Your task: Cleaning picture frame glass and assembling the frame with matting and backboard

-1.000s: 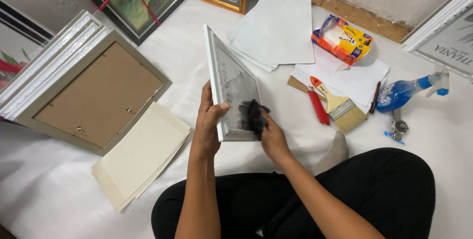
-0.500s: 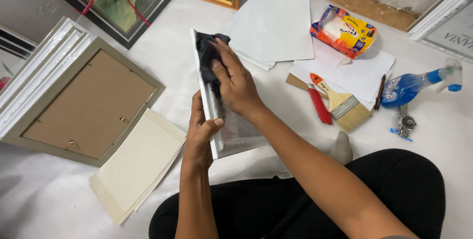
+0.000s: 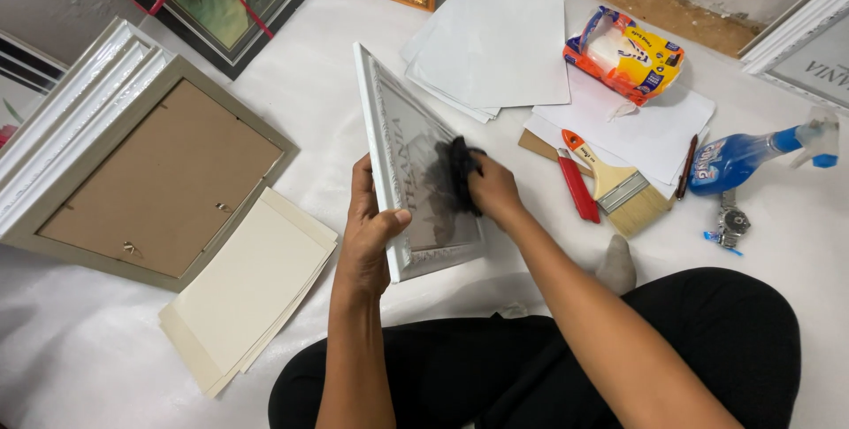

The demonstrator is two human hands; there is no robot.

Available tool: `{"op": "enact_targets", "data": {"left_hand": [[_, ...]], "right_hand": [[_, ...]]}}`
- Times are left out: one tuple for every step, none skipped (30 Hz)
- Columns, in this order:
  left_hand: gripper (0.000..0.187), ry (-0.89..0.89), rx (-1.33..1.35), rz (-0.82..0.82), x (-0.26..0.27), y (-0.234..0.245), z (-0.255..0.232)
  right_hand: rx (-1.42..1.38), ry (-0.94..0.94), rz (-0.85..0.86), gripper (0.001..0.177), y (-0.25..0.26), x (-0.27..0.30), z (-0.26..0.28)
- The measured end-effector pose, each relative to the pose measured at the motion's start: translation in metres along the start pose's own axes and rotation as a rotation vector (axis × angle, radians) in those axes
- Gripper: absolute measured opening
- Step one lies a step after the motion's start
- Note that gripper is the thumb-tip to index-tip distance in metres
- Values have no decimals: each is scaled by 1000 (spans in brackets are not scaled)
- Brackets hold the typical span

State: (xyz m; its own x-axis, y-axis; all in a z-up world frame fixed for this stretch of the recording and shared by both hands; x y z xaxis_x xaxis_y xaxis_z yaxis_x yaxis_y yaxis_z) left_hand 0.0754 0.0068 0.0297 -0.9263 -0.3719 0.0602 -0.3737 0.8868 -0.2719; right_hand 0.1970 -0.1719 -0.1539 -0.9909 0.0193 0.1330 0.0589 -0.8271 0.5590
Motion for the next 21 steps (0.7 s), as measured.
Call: {"op": "enact_targets", "data": {"left_hand": [[79, -1, 4, 0, 0, 0, 1], [79, -3, 15, 3, 0, -1, 1], [78, -5, 27, 6, 1, -2, 0], [78, -9, 28, 8, 0, -1, 4], [80, -10, 34, 15, -1, 0, 7], [82, -11, 40, 22, -1, 0, 11], [82, -15, 41, 25, 0, 0, 10], [81, -18, 46, 23, 0, 0, 11], [81, -20, 51, 22, 1, 0, 11], [81, -19, 51, 21, 1, -1, 12], [81, -35, 52, 23, 0, -1, 11], [81, -48, 51, 27, 0, -2, 11], [81, -45, 49, 27, 2, 0, 14], [81, -51, 55, 24, 0, 0, 15], [80, -57, 61, 22, -1, 0, 16], [80, -64, 62, 22, -2, 0, 15], [81, -43, 65, 36, -2, -1, 16], [83, -16, 69, 47, 0, -1, 19], [83, -15, 69, 44, 2, 1, 20], [84, -14, 71, 42, 1, 0, 21], [86, -12, 73, 40, 0, 0, 22]], "right_hand": [[3, 2, -1, 53, 4, 20, -3], [6, -36, -1, 53, 7, 40, -9], [9, -75, -1, 53, 11, 61, -14], [8, -71, -5, 53, 20, 82, 1], [-97, -152, 3, 54, 29, 105, 10], [-202, -232, 11, 56, 37, 129, 20], [-203, -228, 7, 56, 43, 142, 39], [-315, -321, -26, 52, 50, 157, 53], [-428, -414, -58, 48, 55, 172, 65], [-428, -414, -57, 48, 56, 180, 71], [-494, -76, -108, 43, 66, 183, 102], [-551, 260, -159, 39, 77, 196, 133], [-552, 257, -159, 39, 80, 201, 134], [-550, 351, -167, 35, 85, 207, 143], [-547, 444, -176, 31, 90, 213, 152], [-549, 450, -177, 31, 87, 211, 144], [-488, 178, -154, 38, 76, 201, 117], [-418, -99, -127, 46, 65, 198, 87], [-417, -99, -124, 46, 60, 199, 79], [-408, -137, -133, 46, 56, 197, 69], [-399, -175, -143, 46, 52, 195, 59]]}}
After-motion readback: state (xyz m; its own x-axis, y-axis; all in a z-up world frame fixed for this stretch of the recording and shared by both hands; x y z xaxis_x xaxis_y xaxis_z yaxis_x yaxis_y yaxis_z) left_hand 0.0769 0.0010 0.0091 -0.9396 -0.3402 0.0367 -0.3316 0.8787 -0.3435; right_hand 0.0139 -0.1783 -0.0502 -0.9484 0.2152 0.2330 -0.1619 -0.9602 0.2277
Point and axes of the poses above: each hand's wrist, its own x-axis away from the middle knuckle, its own y-axis out of the back of the hand, z = x × y, the point moved 8 cm from there along -x, towards the middle knuckle, and after that the axes turned 12 degrees about -z, right-handed, at the moved point
